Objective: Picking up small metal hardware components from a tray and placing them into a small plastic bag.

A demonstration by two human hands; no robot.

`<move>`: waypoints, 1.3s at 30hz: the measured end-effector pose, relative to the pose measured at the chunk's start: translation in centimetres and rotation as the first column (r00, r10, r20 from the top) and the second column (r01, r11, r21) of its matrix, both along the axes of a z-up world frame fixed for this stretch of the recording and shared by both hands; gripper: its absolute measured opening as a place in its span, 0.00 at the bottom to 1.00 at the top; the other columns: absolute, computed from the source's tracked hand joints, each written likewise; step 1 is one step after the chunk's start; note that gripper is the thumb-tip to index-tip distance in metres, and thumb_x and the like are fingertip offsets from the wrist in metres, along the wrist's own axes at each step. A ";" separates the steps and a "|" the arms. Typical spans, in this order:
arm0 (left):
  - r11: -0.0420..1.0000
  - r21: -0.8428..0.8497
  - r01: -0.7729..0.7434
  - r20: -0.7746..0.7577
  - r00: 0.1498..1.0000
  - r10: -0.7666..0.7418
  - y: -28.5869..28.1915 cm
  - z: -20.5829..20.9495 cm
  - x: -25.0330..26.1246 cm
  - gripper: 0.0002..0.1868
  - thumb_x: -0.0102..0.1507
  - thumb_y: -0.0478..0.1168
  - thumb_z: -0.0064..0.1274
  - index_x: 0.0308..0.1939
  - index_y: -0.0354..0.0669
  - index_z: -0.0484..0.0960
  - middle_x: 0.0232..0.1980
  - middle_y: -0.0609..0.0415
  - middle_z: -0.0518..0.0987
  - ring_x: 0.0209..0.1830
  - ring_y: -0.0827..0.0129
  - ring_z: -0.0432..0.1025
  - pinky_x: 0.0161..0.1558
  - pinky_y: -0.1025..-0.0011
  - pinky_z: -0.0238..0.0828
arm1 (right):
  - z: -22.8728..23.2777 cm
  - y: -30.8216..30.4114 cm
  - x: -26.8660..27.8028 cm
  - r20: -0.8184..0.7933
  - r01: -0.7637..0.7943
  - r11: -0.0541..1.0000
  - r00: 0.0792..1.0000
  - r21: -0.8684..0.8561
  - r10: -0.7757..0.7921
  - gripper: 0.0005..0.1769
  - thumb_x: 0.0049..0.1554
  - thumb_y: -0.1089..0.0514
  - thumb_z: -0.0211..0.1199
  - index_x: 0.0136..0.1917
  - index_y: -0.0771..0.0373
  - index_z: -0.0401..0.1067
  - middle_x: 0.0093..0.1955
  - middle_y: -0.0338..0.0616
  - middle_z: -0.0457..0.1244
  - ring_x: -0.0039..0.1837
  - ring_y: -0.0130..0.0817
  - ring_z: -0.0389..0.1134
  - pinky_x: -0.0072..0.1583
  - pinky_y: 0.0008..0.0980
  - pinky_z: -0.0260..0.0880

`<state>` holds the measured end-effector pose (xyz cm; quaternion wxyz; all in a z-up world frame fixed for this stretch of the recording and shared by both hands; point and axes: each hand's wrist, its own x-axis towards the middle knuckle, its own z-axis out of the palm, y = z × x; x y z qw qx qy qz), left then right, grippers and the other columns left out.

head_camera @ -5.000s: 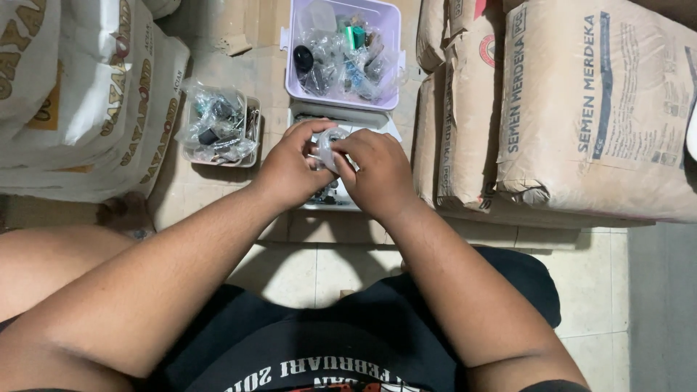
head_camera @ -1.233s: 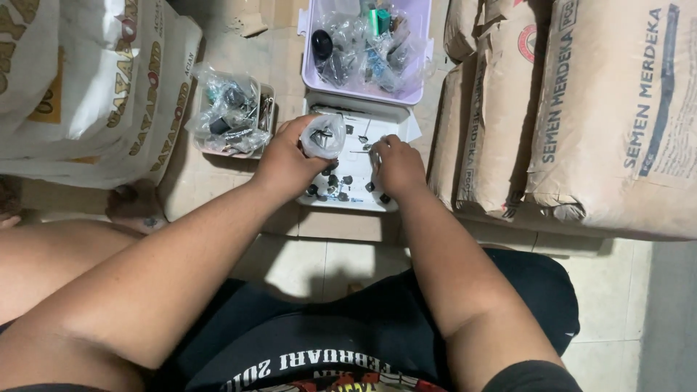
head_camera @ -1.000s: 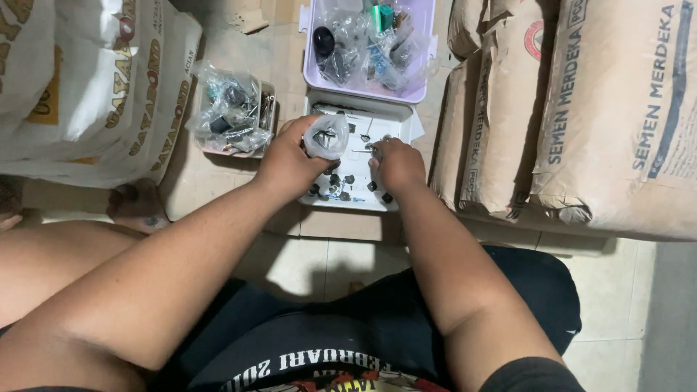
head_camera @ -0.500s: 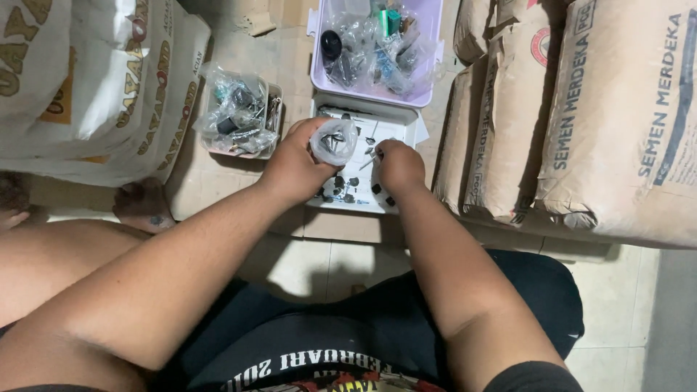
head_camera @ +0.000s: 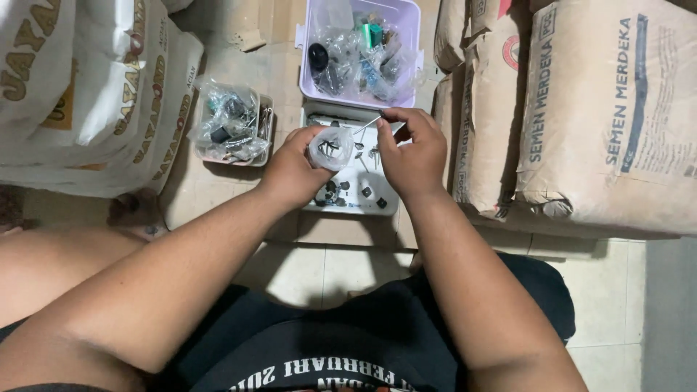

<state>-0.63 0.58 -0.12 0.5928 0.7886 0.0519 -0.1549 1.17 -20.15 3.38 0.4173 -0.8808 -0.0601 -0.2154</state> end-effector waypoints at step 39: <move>0.991 -0.064 0.121 0.119 0.986 -0.112 -1.2 4.6 -0.9 0.32 0.51 0.34 0.68 0.60 0.41 0.79 0.64 0.41 0.74 0.68 0.45 0.69 0.66 0.57 0.69 | 6.0 0.9 -3.4 0.206 -0.340 0.850 0.871 -0.403 0.446 0.08 0.56 0.67 0.71 0.50 0.63 0.78 0.47 0.49 0.69 0.48 0.49 0.73 0.50 0.46 0.74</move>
